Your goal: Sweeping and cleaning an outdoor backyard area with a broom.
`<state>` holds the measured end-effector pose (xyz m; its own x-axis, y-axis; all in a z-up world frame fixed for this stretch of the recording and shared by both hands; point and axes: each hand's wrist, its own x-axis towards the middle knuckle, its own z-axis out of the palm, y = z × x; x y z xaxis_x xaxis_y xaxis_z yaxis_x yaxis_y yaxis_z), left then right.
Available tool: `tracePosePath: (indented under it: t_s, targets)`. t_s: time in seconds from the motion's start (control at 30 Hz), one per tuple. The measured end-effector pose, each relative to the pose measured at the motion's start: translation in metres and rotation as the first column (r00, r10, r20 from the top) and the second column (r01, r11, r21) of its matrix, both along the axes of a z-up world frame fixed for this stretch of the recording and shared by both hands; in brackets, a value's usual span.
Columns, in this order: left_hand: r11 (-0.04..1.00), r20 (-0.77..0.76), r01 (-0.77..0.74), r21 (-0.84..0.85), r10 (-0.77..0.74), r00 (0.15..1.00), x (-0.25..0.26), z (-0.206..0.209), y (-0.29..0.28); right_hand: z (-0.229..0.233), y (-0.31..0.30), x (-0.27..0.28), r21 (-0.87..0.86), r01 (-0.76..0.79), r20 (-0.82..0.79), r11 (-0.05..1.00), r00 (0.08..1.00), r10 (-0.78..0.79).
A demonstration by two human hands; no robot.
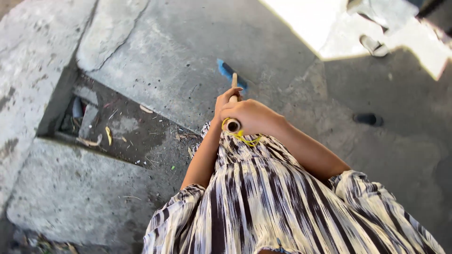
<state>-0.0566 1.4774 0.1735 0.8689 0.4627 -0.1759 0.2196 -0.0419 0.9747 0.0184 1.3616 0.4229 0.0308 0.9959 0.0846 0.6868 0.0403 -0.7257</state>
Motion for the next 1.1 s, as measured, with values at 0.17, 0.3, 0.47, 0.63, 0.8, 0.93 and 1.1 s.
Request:
tracePosePath:
  t_s: [0.17, 0.3, 0.47, 0.63, 0.8, 0.93, 1.1]
  targets:
    - [0.998, -0.019, -0.018, 0.066, 0.019, 1.0, -0.016, -0.038, -0.027, -0.064, -0.026, -0.001, -0.313, -0.03, -0.002, 0.949, 1.0, 0.031]
    - [0.897, -0.26, 0.14, 0.419, -0.029, 0.965, -0.055, -0.054, -0.028, -0.099, -0.06, 0.009, -0.15, -0.032, -0.283, 0.988, 0.959, -0.012]
    - [0.778, -0.472, 0.361, 0.515, -0.095, 0.877, -0.08, -0.057, -0.044, -0.151, -0.105, 0.011, -0.189, 0.009, -0.463, 0.982, 0.881, -0.097]
    - [0.741, -0.561, 0.417, 0.526, -0.065, 0.825, -0.039, -0.028, -0.101, -0.144, -0.174, 0.051, -0.125, 0.126, -0.455, 0.984, 0.874, -0.169]
    - [0.883, 0.133, -0.048, 0.467, -0.016, 0.991, 0.053, -0.004, -0.201, -0.082, -0.257, 0.121, 0.081, 0.653, -0.459, 0.753, 0.695, -0.553]
    - [0.842, 0.167, 0.079, 0.534, -0.196, 0.966, 0.126, 0.011, -0.281, -0.026, -0.339, 0.137, 0.357, 0.731, -0.344, 0.581, 0.682, -0.646]
    - [0.835, 0.049, 0.481, 0.269, -0.51, 0.859, 0.203, 0.028, -0.394, -0.012, -0.442, 0.136, 0.434, 0.77, -0.345, 0.468, 0.622, -0.703]
